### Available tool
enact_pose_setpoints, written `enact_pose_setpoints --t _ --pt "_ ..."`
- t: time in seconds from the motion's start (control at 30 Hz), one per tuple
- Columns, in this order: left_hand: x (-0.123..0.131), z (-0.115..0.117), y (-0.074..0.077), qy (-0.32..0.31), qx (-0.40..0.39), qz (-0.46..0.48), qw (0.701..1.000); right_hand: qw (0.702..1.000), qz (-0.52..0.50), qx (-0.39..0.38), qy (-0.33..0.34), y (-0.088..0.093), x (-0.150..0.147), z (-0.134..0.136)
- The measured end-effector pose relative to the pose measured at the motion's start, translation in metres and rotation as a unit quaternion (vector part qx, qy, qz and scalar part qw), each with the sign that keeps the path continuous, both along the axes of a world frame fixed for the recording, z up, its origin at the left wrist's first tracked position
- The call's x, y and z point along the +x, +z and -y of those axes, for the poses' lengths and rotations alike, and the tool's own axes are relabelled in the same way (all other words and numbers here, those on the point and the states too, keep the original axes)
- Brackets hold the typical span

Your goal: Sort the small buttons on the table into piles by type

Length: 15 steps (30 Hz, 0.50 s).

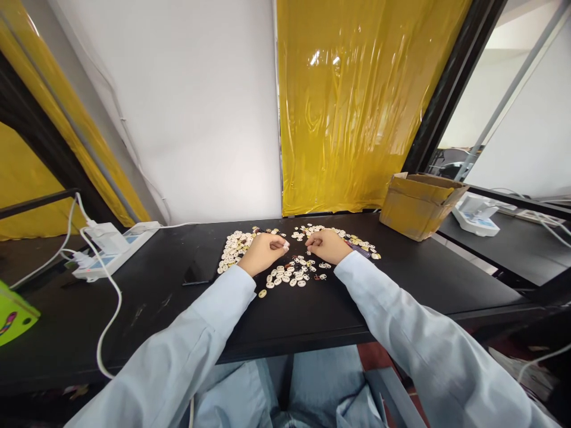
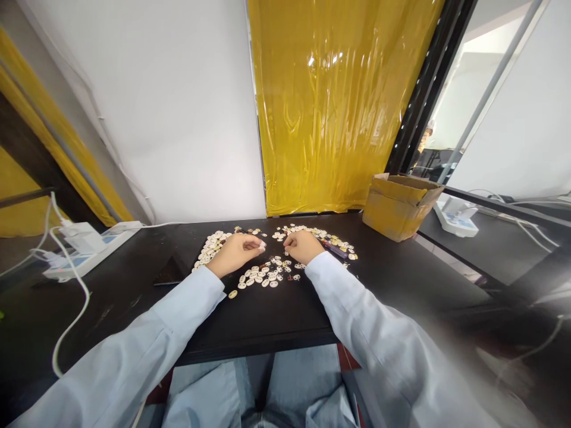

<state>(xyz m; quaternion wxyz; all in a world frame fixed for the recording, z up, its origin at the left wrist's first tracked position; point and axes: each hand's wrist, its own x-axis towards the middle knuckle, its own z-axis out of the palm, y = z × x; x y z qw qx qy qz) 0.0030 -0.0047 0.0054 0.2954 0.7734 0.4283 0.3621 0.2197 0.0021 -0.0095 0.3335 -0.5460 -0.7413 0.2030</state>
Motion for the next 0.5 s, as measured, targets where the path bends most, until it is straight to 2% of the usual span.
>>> enact_pose_setpoints --t 0.17,0.4,0.5 --pt "0.000 0.000 0.001 0.006 0.022 -0.013 1.000 0.999 -0.017 0.029 0.033 0.013 0.014 0.001" --pt "-0.002 0.000 0.000 0.018 0.033 -0.044 0.998 0.982 0.025 -0.155 0.103 0.024 0.042 0.006" --pt "-0.003 -0.002 -0.003 0.028 0.034 -0.031 0.999 0.974 0.040 -0.198 0.105 0.027 0.044 0.009"
